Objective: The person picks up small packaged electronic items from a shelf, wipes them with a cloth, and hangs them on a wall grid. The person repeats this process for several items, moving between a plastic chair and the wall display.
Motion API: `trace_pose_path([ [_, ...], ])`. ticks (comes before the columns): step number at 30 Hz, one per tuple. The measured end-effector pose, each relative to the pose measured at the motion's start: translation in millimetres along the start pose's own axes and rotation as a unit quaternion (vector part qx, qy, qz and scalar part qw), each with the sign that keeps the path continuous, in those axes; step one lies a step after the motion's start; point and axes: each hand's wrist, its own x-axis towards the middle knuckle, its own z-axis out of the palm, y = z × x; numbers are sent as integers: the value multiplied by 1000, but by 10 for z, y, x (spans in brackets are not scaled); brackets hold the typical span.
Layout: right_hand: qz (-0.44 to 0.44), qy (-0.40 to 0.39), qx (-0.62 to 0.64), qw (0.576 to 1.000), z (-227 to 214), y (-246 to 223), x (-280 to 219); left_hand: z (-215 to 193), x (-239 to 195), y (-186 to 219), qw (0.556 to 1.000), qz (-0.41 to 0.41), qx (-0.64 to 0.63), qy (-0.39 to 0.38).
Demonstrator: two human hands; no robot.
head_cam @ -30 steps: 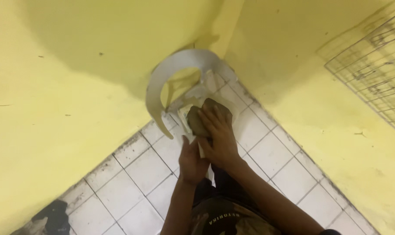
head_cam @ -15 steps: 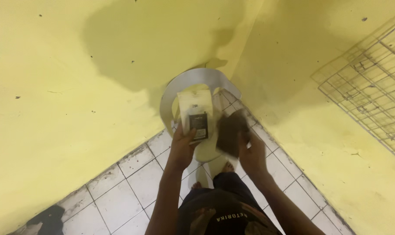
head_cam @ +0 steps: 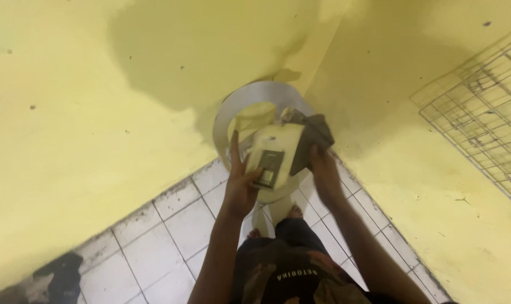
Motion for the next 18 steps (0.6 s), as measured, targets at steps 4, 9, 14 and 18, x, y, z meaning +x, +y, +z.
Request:
trace_pose_path([
  [4,-153,-47,-187,969,579,-136,-591,129,169,-201,973,-29,193,123],
  [9,-297,-34,-259,918,851,-490,-853,96,34,-486,998,37,-16,49],
  [14,-26,4,-92,995,570,-406,-617,-94,-81,-497,963,-24,-267,2],
  [18,28,145,-130,980,193,-609,-441,-178,-109,-345,943,-121,-304,57],
])
